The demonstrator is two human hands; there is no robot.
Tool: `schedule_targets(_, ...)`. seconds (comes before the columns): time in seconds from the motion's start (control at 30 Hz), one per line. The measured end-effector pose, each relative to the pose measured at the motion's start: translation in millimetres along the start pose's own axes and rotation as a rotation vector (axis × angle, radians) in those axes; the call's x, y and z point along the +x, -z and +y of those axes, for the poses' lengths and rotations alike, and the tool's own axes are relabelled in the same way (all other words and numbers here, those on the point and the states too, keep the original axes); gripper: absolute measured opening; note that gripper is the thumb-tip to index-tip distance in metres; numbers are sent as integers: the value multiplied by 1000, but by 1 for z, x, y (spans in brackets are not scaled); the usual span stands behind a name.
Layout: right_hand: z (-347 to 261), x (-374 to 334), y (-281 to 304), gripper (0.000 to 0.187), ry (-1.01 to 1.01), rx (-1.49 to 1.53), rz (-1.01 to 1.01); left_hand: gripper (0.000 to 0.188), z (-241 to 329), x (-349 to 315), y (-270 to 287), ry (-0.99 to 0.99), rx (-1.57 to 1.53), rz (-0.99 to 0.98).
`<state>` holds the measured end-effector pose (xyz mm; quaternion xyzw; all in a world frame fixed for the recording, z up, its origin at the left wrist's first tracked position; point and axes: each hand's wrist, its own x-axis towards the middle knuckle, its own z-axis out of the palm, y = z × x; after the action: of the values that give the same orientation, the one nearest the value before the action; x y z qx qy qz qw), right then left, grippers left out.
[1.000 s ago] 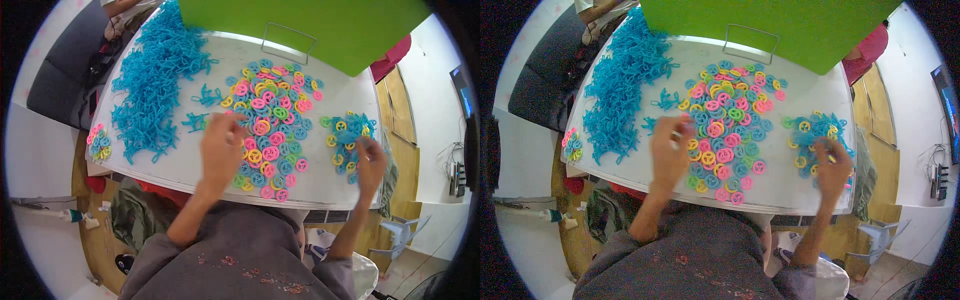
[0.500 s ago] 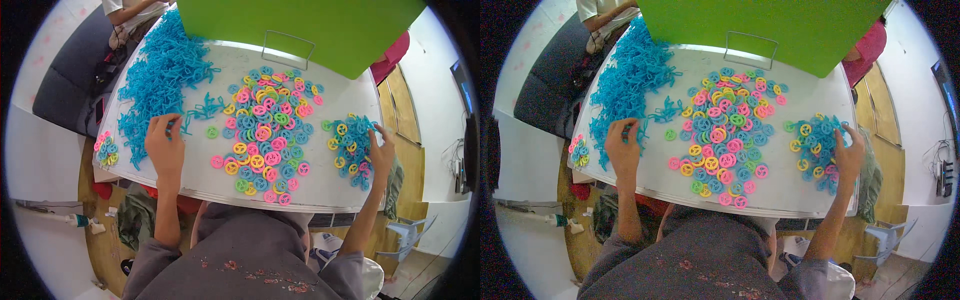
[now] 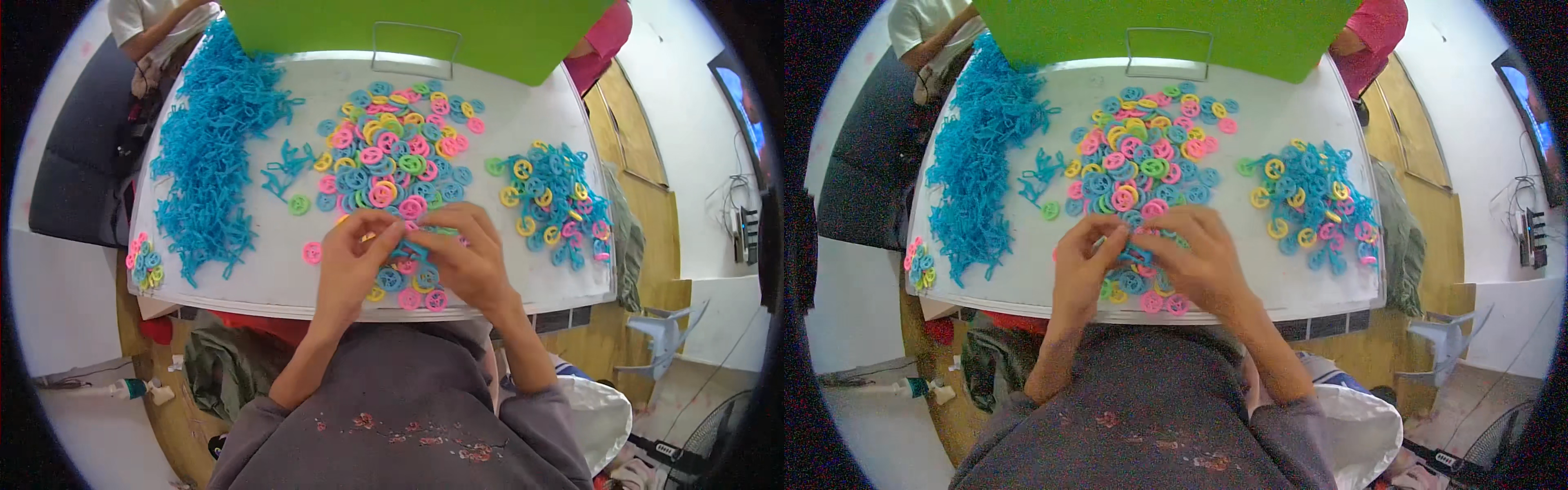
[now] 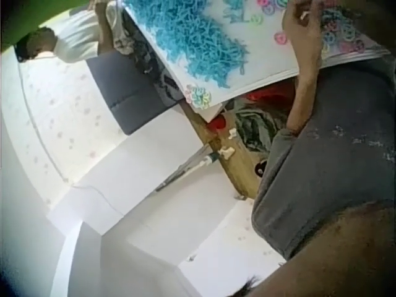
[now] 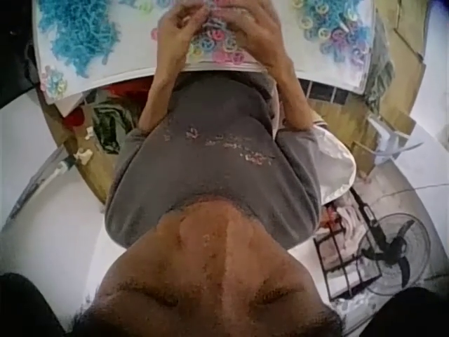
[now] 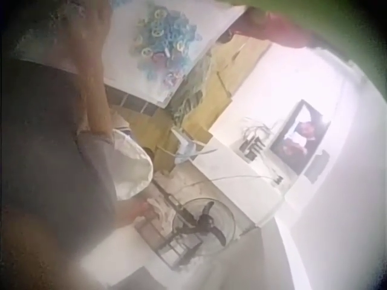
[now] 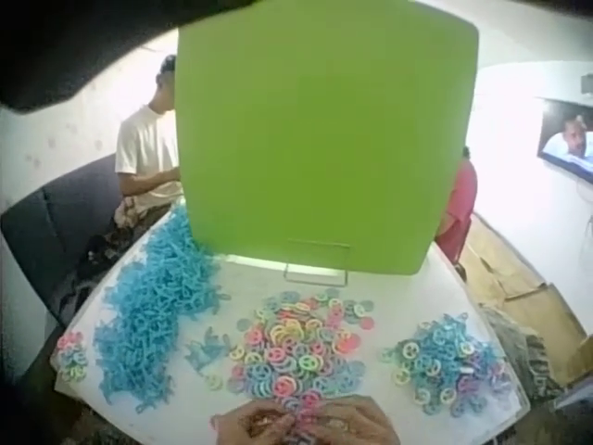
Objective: Sorting multi-colored smiley-face plastic buttons and blue plastic fragments into groups on a table.
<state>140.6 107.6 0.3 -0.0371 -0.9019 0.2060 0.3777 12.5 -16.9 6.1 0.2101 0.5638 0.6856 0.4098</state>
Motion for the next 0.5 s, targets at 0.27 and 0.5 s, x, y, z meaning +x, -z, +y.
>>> schedule_targets(0.27,22,-50,47,8,-847,291,261,23,-34,30,-45,-501,873,-153)
schedule_targets(0.5,18,-68,37,10,-963,491,322,22,-61,36,-58,-713,1028,-189)
